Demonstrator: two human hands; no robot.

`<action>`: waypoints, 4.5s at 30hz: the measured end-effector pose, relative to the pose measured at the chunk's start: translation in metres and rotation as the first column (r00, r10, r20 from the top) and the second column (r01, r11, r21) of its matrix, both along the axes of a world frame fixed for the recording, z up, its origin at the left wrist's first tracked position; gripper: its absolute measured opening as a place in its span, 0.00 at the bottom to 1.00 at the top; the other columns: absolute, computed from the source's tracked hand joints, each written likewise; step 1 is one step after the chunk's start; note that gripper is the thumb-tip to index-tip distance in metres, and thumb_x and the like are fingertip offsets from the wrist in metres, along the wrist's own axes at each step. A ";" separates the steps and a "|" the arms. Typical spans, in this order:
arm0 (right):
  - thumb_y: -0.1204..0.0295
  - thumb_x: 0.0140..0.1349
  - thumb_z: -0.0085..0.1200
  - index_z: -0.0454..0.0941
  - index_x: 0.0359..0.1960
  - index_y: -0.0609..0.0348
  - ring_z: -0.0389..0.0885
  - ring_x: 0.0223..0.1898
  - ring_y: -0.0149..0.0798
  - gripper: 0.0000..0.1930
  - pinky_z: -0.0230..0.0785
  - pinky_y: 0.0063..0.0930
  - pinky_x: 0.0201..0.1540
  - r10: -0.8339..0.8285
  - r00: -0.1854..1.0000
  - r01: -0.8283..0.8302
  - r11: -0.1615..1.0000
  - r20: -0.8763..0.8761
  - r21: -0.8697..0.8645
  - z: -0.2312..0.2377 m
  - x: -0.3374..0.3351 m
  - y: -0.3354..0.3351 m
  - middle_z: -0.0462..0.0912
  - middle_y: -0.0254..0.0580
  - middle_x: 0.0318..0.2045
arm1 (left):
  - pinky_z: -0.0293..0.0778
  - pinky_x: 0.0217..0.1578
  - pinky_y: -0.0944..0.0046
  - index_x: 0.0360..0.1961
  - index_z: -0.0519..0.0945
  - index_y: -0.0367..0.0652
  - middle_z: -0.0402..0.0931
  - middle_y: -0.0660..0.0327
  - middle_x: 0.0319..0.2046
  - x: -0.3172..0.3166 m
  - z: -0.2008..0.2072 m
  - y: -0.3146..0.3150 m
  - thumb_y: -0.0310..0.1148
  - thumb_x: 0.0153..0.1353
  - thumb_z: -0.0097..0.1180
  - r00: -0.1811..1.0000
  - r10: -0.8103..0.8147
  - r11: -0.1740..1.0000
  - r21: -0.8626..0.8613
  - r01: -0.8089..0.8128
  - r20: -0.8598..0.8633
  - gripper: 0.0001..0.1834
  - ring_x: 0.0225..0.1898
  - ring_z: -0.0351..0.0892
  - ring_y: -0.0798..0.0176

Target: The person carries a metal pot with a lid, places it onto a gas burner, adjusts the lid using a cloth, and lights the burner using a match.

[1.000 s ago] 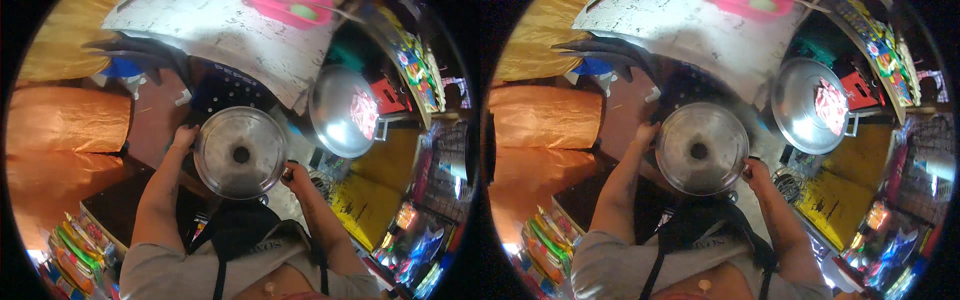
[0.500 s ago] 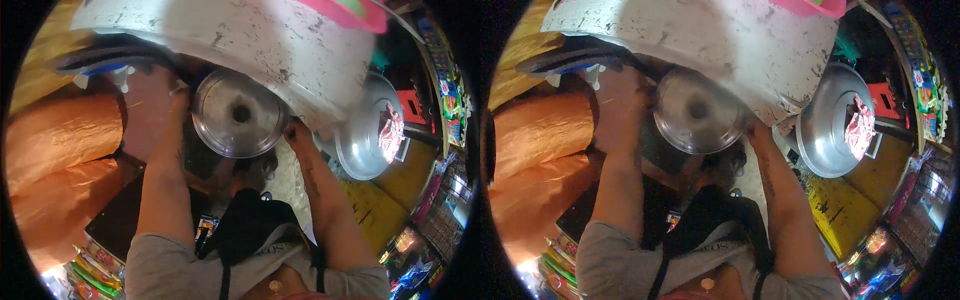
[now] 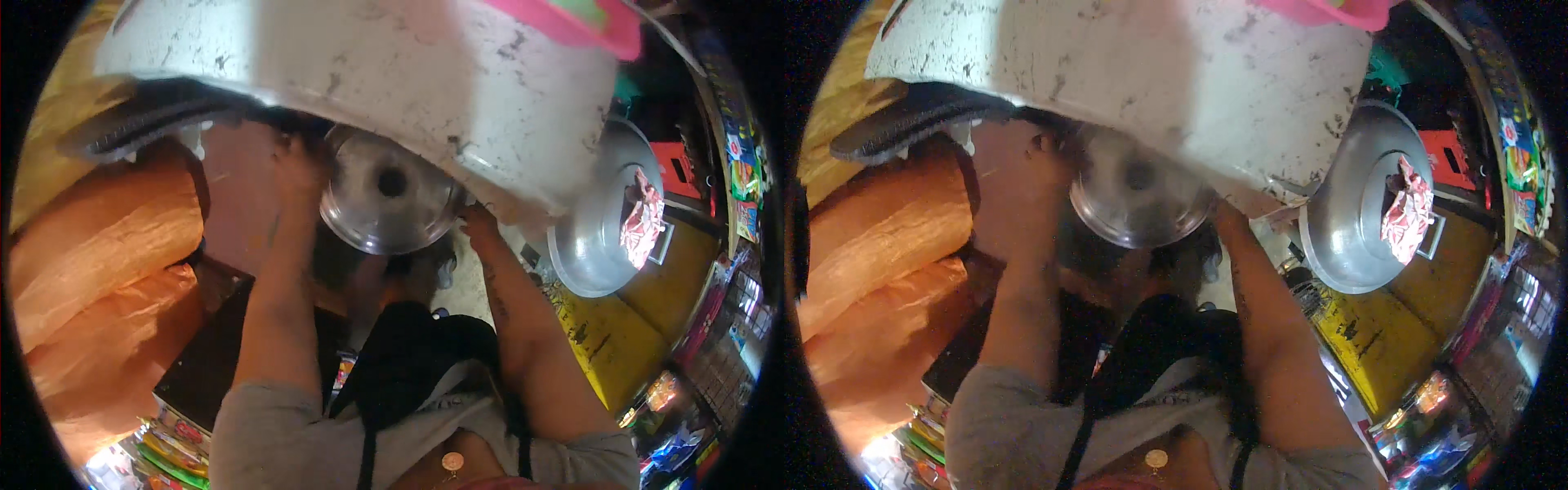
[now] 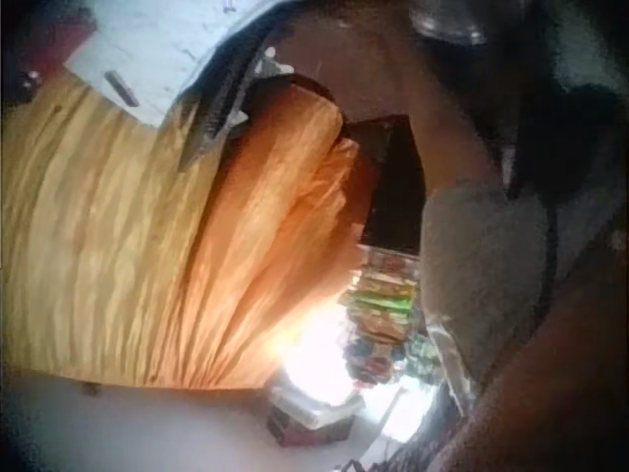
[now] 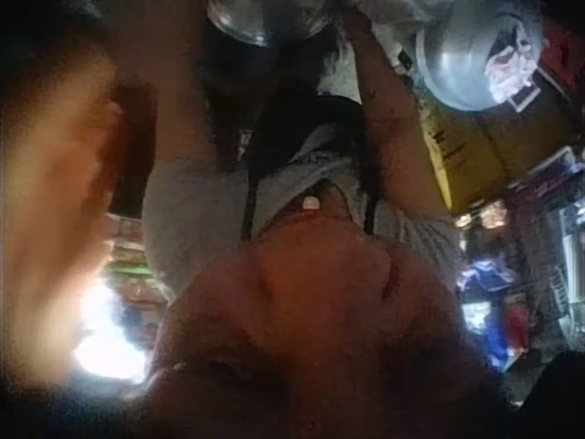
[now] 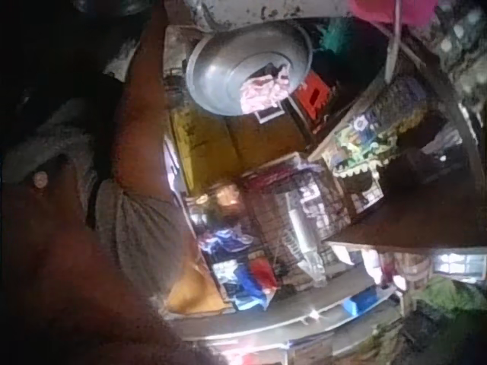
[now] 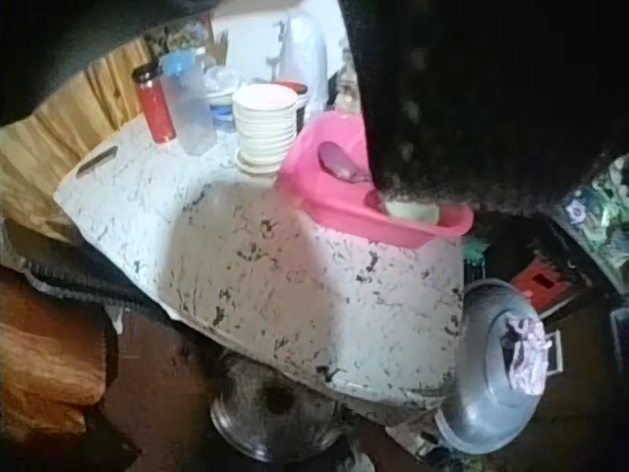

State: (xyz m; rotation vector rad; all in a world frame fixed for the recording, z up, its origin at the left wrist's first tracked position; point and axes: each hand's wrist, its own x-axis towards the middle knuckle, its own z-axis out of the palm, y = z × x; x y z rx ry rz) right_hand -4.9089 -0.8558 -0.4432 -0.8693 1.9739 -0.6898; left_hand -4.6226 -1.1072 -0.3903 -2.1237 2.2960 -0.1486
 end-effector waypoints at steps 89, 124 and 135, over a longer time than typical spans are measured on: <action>0.59 0.42 0.63 0.82 0.29 0.51 0.81 0.36 0.47 0.14 0.72 0.41 0.38 -0.854 -0.462 0.788 -0.518 -0.237 0.331 0.094 0.646 0.616 0.82 0.44 0.31 | 0.73 0.42 0.65 0.41 0.77 0.34 0.82 0.53 0.36 -0.161 0.105 0.767 0.31 0.53 0.63 -0.630 -0.648 -0.689 0.682 0.244 -0.429 0.16 0.38 0.81 0.63; 0.60 0.48 0.60 0.81 0.36 0.53 0.80 0.40 0.49 0.15 0.72 0.42 0.43 -0.199 -0.961 0.169 -0.973 -0.194 0.159 0.141 0.907 0.897 0.82 0.47 0.36 | 0.72 0.47 0.58 0.44 0.79 0.41 0.80 0.51 0.41 0.038 0.032 1.209 0.41 0.54 0.60 -0.895 -0.193 -0.521 0.815 -0.254 -0.402 0.19 0.45 0.79 0.51; 0.65 0.47 0.61 0.81 0.34 0.58 0.80 0.37 0.50 0.13 0.72 0.40 0.42 -0.002 -0.916 0.110 -0.962 -0.400 -0.248 0.160 1.072 1.115 0.82 0.48 0.31 | 0.72 0.47 0.58 0.44 0.80 0.43 0.80 0.51 0.41 0.118 0.021 1.204 0.40 0.54 0.60 -0.822 -0.457 -0.529 0.847 -0.057 -0.340 0.19 0.45 0.79 0.51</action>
